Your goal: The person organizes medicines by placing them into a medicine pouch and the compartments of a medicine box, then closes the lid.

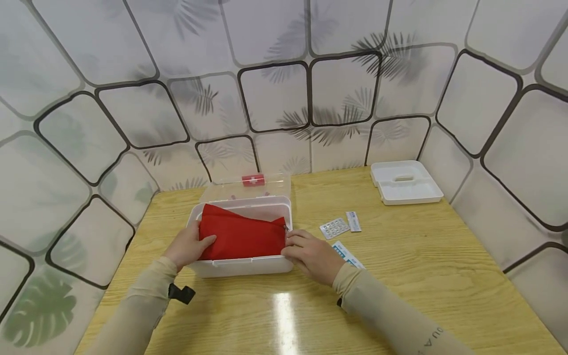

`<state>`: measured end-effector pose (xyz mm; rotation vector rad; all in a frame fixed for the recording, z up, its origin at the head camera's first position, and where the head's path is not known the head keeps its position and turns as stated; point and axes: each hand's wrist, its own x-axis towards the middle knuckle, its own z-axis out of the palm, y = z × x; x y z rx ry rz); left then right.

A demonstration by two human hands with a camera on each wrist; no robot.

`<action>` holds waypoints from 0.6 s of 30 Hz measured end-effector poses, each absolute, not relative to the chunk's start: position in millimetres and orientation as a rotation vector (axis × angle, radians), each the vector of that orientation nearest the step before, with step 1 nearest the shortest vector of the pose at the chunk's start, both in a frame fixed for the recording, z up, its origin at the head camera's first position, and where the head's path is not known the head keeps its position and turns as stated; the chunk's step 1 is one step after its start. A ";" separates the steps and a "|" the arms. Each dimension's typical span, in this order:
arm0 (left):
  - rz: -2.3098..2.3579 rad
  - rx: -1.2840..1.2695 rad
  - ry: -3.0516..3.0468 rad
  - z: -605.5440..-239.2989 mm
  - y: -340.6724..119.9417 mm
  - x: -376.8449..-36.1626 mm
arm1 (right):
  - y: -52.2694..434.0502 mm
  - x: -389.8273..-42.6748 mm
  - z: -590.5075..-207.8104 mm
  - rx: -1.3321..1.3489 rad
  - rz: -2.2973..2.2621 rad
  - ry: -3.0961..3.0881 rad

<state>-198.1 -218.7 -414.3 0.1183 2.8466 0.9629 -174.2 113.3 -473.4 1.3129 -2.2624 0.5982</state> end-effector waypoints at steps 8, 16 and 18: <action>0.400 0.206 2.975 -419.0 -216.0 -200.1 | 112.2 -174.4 -476.4 1.295 0.592 -2.290; 0.248 0.335 2.837 -426.0 -213.0 -200.4 | 110.6 -175.2 -478.5 1.292 0.625 -2.286; 0.234 0.335 2.784 -426.6 -212.2 -202.0 | 110.6 -174.4 -478.1 1.289 0.634 -2.289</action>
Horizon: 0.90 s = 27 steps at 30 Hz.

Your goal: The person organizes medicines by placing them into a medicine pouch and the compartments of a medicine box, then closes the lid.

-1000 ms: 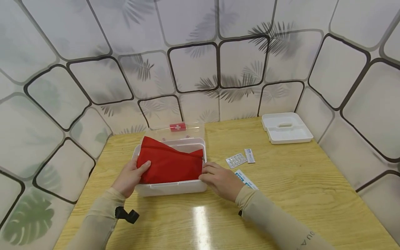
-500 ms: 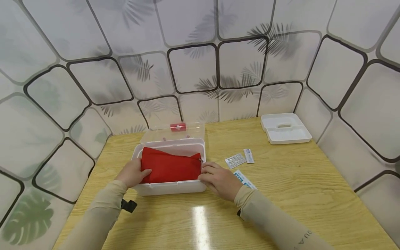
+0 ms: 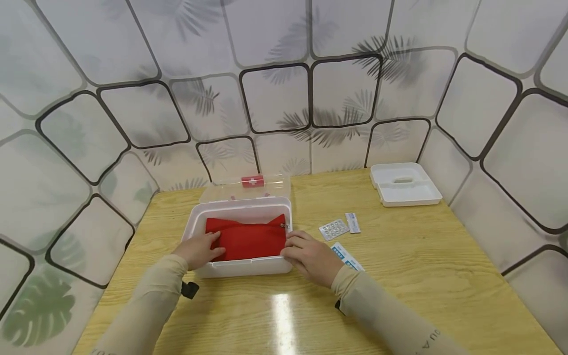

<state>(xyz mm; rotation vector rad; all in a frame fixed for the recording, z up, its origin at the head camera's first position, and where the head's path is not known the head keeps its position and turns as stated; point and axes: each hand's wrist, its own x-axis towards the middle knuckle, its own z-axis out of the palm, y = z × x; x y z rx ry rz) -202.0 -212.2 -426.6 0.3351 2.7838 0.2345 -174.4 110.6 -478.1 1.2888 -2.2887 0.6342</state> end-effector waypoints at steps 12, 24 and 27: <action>0.226 0.325 2.658 -429.8 -211.9 -209.1 | 108.5 -173.3 -480.7 1.273 0.704 -2.247; 0.276 0.275 2.646 -431.2 -210.7 -208.3 | 107.0 -171.1 -483.3 1.227 0.747 -2.264; 0.295 0.262 2.653 -431.8 -211.9 -206.6 | 105.1 -169.1 -483.9 1.212 0.765 -2.281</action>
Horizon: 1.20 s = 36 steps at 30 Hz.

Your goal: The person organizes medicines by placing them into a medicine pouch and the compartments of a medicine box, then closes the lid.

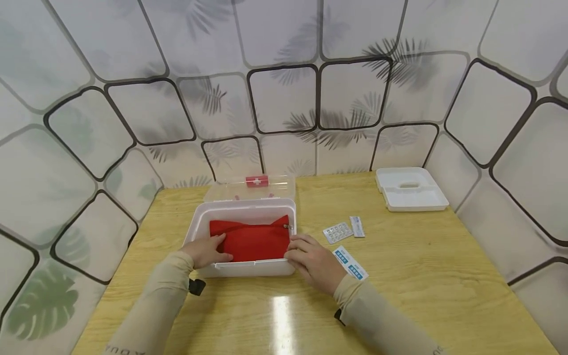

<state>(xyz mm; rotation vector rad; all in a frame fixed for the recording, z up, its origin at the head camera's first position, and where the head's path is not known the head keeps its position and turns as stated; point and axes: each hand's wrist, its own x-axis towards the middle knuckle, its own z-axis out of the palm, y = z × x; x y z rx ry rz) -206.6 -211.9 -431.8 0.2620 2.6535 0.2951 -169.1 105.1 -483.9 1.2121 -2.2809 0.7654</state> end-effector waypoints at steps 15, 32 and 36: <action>0.530 0.439 3.083 -432.6 -221.7 -190.2 | 114.5 -156.7 -460.9 1.184 0.838 -2.468; 0.835 0.346 3.178 -454.2 -268.6 -157.7 | 282.8 -220.9 -459.8 0.091 0.757 -2.886; 0.888 0.347 3.153 -459.9 -270.3 -157.0 | 311.8 -235.5 -476.3 -0.039 0.697 -2.912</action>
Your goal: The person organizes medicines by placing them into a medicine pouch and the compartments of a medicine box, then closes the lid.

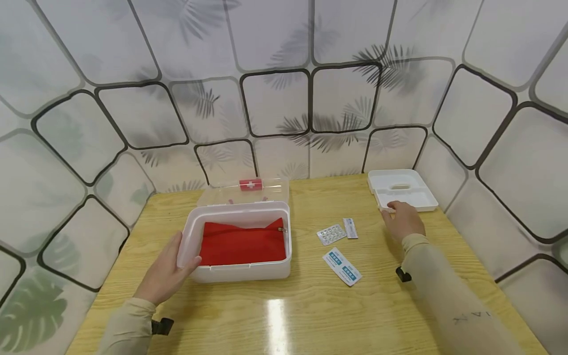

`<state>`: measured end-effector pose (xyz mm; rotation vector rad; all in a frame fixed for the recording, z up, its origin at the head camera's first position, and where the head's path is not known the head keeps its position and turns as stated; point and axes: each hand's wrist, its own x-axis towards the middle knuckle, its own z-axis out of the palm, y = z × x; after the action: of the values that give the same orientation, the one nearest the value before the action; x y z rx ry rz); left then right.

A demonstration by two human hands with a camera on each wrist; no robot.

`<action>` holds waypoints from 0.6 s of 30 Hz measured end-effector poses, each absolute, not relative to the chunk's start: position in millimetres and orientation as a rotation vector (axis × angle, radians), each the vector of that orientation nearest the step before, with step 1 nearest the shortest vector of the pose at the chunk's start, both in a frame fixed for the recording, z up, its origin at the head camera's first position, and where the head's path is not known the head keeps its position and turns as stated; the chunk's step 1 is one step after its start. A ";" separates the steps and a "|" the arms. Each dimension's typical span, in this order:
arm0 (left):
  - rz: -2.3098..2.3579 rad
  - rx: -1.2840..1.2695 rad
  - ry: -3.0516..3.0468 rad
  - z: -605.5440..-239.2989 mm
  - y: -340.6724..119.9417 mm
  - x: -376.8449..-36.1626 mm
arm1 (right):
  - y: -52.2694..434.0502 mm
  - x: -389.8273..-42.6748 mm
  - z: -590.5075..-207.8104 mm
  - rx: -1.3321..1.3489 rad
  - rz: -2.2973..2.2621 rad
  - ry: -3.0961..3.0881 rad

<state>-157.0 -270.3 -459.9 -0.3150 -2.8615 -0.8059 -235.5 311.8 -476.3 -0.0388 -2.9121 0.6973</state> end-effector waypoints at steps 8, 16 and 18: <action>-0.873 -0.308 -2.868 -465.6 -270.0 -156.5 | 327.6 -256.7 -499.8 0.009 0.568 -2.963; -0.868 -0.266 -2.894 -464.1 -267.9 -155.7 | 331.0 -261.5 -510.6 0.076 0.454 -3.011; -0.875 -0.245 -2.907 -463.2 -267.1 -155.3 | 332.4 -259.5 -510.8 0.062 0.441 -3.007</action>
<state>-155.3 -267.1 -463.2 -0.2451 -2.9067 -0.8746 -259.5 332.4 -510.8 0.0623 -3.0066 0.4412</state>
